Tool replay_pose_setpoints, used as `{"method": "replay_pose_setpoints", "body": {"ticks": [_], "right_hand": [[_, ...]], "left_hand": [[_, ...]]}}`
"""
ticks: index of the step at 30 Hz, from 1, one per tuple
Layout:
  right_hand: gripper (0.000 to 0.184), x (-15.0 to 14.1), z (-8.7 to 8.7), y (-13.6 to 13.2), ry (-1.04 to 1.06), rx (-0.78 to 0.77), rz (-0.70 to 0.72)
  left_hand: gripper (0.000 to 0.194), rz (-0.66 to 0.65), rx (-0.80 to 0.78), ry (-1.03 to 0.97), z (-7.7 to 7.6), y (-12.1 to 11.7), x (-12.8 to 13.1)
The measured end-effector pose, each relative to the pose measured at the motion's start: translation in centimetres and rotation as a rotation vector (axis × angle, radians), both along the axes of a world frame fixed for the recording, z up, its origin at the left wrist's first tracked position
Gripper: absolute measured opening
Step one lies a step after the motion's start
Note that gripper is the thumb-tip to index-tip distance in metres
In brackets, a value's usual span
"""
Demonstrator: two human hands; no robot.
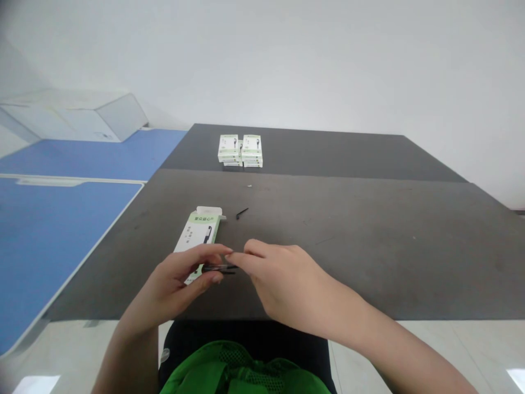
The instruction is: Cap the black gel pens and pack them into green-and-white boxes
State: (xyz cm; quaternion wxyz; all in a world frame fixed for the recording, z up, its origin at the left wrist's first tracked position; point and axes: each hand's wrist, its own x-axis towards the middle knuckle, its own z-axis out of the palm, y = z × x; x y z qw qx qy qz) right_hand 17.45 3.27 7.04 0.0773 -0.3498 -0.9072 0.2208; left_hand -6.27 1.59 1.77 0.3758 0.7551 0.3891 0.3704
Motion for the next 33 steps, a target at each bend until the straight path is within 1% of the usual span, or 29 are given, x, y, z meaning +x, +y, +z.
{"method": "replay_pose_setpoints", "body": {"ticks": [2, 4, 5, 7, 10, 11, 12, 13, 14, 15, 16, 17, 18, 19, 20, 23, 25, 27, 28, 31, 33], "right_hand": [[0.038, -0.3, -0.2, 0.1, 0.085, -0.092, 0.017], [0.029, -0.6, -0.6, 0.4, 0.193, -0.221, 0.001], [0.025, -0.8, -0.9, 0.6, 0.244, -0.272, -0.022], [0.019, -1.1, -1.7, 0.9, 0.342, -0.311, -0.079], [0.013, -1.4, -2.7, 1.3, 0.443, -0.262, -0.109], [0.012, -1.4, -2.9, 1.5, 0.468, -0.241, -0.119], [0.013, -1.4, -3.0, 1.7, 0.493, -0.219, -0.141], [0.015, -1.4, -2.9, 2.1, 0.521, -0.196, -0.175], [0.018, -1.4, -2.8, 2.7, 0.558, -0.174, -0.214], [0.021, -1.6, -2.7, 3.4, 0.609, -0.155, -0.247], [0.025, -1.8, -2.5, 4.4, 0.672, -0.143, -0.267], [0.027, -2.2, -2.4, 5.5, 0.739, -0.146, -0.267], [0.027, -2.7, -2.3, 6.8, 0.808, -0.164, -0.253], [0.024, -3.4, -2.3, 8.2, 0.88, -0.196, -0.233], [0.021, -4.2, -2.3, 9.6, 0.953, -0.237, -0.216], [0.018, -7.0, -2.7, 13.2, 1.173, -0.372, -0.192], [0.015, -8.9, -3.0, 14.9, 1.306, -0.414, -0.188], [0.013, -10.6, -3.4, 15.7, 1.376, -0.406, -0.167], [0.013, -11.2, -3.7, 15.9, 1.389, -0.382, -0.159], [0.018, -12.2, -4.7, 15.7, 1.387, -0.297, -0.162], [0.021, -12.0, -5.1, 15.3, 1.386, -0.275, -0.176]], "left_hand": [[0.019, -0.015, -0.134, -0.058, 0.0, 0.0, 0.3], [0.015, -0.032, -0.216, -0.083, 0.0, 0.1, 1.0], [0.012, -0.016, -0.227, -0.076, -0.1, 0.1, 1.4], [0.012, 0.074, -0.199, -0.044, -0.1, 0.1, 2.2], [0.023, 0.213, -0.124, -0.01, 0.2, 0.2, 2.6], [0.028, 0.269, -0.085, 0.007, 0.3, 0.2, 2.5], [0.033, 0.355, -0.04, 0.037, 0.3, 0.3, 2.1], [0.039, 0.473, -0.001, 0.105, 0.3, 0.5, 1.6], [0.047, 0.616, 0.012, 0.227, 0.2, 0.7, 1.1], [0.056, 0.758, -0.009, 0.384, 0.0, 1.1, 0.5], [0.065, 0.871, -0.06, 0.551, -0.4, 1.5, 0.1], [0.074, 0.932, -0.137, 0.702, -0.8, 2.0, -0.3], [0.081, 0.942, -0.197, 0.79, -1.3, 2.5, -0.6], [0.083, 0.924, -0.247, 0.838, -1.8, 3.0, -0.9], [0.082, 0.892, -0.275, 0.843, -2.2, 3.4, -1.0], [0.07, 0.792, -0.314, 0.818, -3.1, 4.2, -1.5], [0.06, 0.737, -0.336, 0.799, -3.2, 4.3, -1.6], [0.055, 0.712, -0.344, 0.795, -2.9, 4.0, -1.5], [0.057, 0.715, -0.345, 0.804, -2.6, 3.8, -1.2], [0.078, 0.734, -0.323, 0.858, -1.7, 3.1, 0.4], [0.085, 0.726, -0.298, 0.908, -1.3, 2.8, 1.6]]}}
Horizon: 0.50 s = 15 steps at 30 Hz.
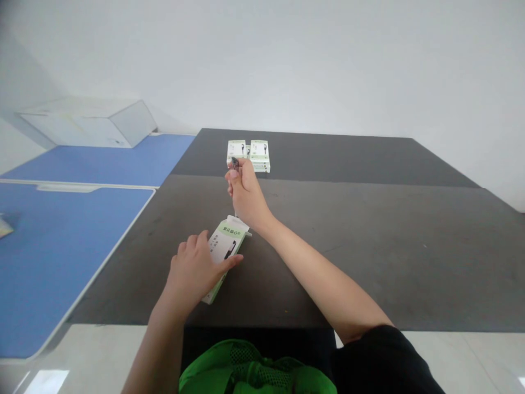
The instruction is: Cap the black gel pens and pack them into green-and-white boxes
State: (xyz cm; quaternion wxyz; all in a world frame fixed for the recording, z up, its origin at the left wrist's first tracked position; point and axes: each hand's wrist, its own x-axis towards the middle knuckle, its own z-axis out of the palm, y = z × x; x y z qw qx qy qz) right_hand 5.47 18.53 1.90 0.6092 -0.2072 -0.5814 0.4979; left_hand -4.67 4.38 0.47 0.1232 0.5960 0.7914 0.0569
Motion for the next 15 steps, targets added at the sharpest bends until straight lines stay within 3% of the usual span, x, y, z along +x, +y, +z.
{"method": "replay_pose_setpoints", "body": {"ticks": [7, 10, 15], "right_hand": [[0.022, 1.2, 0.6, -1.8, 0.082, -0.078, 0.065], [0.022, 0.6, 1.4, -2.9, 0.1, -0.09, 0.09], [0.015, -0.1, 3.7, -5.3, 0.187, -0.051, 0.112]], "left_hand": [[0.051, 0.009, 0.076, 0.025, -0.5, -0.3, 1.2], [0.058, 0.007, 0.163, -0.03, -0.6, -1.2, 0.8], [0.077, 0.095, 0.486, -0.24, -1.5, -2.8, 1.0]]}}
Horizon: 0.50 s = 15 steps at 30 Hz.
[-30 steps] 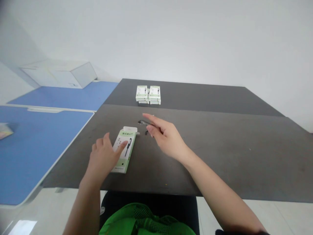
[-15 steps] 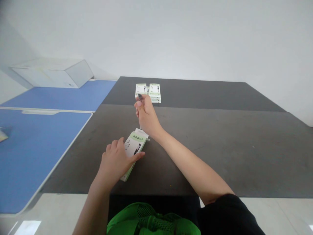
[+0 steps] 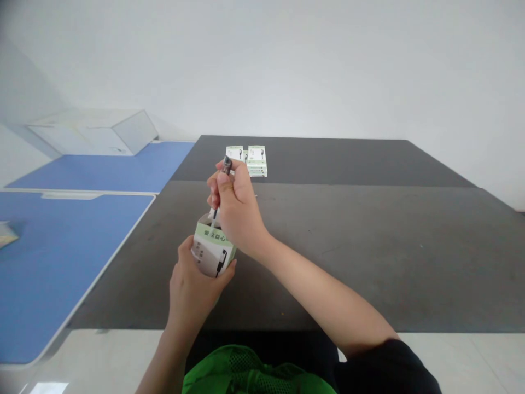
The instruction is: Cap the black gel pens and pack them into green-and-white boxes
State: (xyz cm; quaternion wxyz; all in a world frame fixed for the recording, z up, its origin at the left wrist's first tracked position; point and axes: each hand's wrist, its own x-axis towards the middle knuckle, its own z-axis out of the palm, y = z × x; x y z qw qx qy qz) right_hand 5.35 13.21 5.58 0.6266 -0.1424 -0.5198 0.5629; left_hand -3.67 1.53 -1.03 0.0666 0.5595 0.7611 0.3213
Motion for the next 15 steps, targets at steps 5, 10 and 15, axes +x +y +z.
{"method": "replay_pose_setpoints", "body": {"ticks": [5, 10, 15], "right_hand": [[0.007, 1.3, 3.9, -3.1, 0.022, 0.054, -0.092], [0.008, 1.4, 5.4, -5.5, -0.081, 0.062, -0.043], [0.005, 1.1, 3.6, -6.0, -0.207, 0.13, 0.081]], "left_hand": [[0.09, 0.051, 0.316, -0.088, -1.7, -0.7, 0.5], [0.094, -0.05, 0.484, -0.158, -2.6, -0.8, 0.8], [0.092, -0.07, 0.485, -0.179, -2.8, -1.1, 0.9]]}}
